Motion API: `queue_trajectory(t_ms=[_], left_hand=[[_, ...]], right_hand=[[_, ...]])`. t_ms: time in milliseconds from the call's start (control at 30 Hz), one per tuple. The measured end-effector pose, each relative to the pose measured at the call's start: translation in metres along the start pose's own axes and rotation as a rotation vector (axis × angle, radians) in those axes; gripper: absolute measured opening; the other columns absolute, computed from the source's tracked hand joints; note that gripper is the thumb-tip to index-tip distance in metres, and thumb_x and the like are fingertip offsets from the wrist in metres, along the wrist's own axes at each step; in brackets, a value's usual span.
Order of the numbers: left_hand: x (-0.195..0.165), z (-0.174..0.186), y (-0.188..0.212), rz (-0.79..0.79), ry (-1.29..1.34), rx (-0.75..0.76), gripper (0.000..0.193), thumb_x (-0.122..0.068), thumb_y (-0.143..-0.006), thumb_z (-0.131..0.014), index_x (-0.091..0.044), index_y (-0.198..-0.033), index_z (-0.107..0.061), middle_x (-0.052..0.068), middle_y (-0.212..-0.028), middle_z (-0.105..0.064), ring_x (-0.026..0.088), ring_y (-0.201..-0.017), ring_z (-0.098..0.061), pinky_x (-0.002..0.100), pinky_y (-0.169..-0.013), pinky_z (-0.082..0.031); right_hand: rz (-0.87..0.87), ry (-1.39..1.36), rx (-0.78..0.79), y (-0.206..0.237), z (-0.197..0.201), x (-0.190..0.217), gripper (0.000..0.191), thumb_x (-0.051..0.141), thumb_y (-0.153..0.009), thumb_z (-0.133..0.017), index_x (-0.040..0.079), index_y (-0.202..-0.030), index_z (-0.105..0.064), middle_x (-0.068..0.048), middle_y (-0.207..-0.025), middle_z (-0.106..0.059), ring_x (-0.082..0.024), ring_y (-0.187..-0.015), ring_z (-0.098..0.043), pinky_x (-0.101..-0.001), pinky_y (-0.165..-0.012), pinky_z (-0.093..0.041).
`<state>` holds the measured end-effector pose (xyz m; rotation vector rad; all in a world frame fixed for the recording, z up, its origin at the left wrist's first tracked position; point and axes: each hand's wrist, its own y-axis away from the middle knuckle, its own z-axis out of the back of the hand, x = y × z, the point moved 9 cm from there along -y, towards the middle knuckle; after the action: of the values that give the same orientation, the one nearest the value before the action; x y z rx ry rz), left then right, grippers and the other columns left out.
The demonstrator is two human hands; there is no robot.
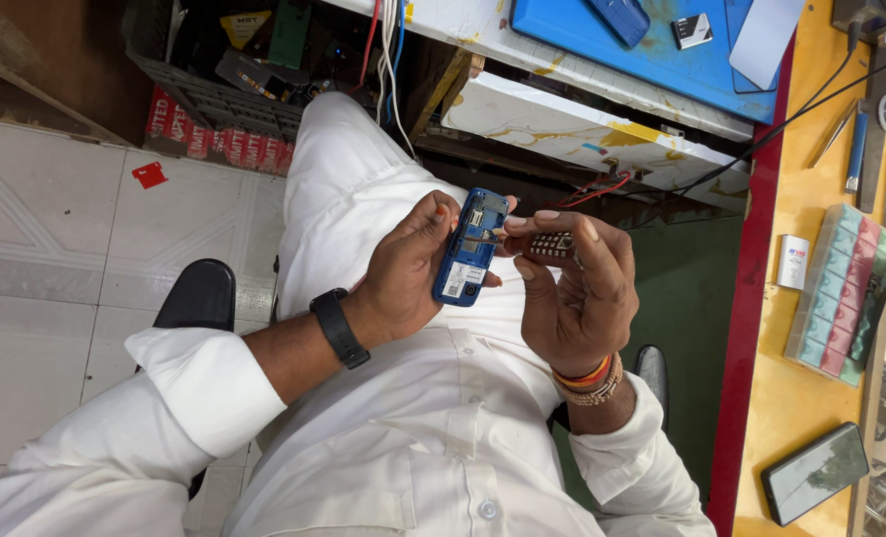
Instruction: The person opens a small green package and removes a SIM card. They then use a small tool to pry open the back of a blue mobile phone, insert the SIM card into the slot, and close the phone back together.
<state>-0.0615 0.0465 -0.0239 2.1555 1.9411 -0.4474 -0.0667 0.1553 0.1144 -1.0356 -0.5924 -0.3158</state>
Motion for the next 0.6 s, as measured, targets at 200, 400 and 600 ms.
queue_trajectory(t_ms=[200,400,600], left_hand=[[0.002,0.006,0.001,0.016,-0.017,-0.051,0.017,-0.030,-0.113,-0.044,-0.014,-0.112,-0.049,0.020,-0.156,-0.049,0.028,-0.124,-0.064,0.043,-0.091,-0.064],[0.004,0.007,0.001,0.000,-0.009,-0.042,0.016,-0.029,-0.113,-0.046,-0.013,-0.115,-0.049,0.021,-0.156,-0.049,0.025,-0.120,-0.064,0.041,-0.089,-0.065],[0.008,0.003,0.000,0.003,0.043,0.013,0.020,-0.031,-0.114,-0.047,-0.011,-0.117,-0.050,0.020,-0.158,-0.048,0.021,-0.123,-0.063,0.035,-0.102,-0.058]], right_hand=[[0.046,0.046,0.026,-0.002,-0.005,0.003,0.060,-0.010,-0.103,-0.066,0.007,-0.154,-0.040,-0.021,-0.133,-0.055,-0.028,-0.114,-0.072,-0.0366,-0.088,-0.064],[0.085,0.143,0.061,-0.005,-0.008,0.009,0.058,-0.009,-0.102,-0.068,0.007,-0.150,-0.041,-0.022,-0.129,-0.058,-0.028,-0.114,-0.073,-0.0334,-0.085,-0.064],[0.187,0.274,0.075,-0.012,-0.006,0.021,0.052,0.009,-0.094,-0.083,0.004,-0.136,-0.053,-0.018,-0.108,-0.066,-0.025,-0.095,-0.076,-0.0312,-0.074,-0.062]])
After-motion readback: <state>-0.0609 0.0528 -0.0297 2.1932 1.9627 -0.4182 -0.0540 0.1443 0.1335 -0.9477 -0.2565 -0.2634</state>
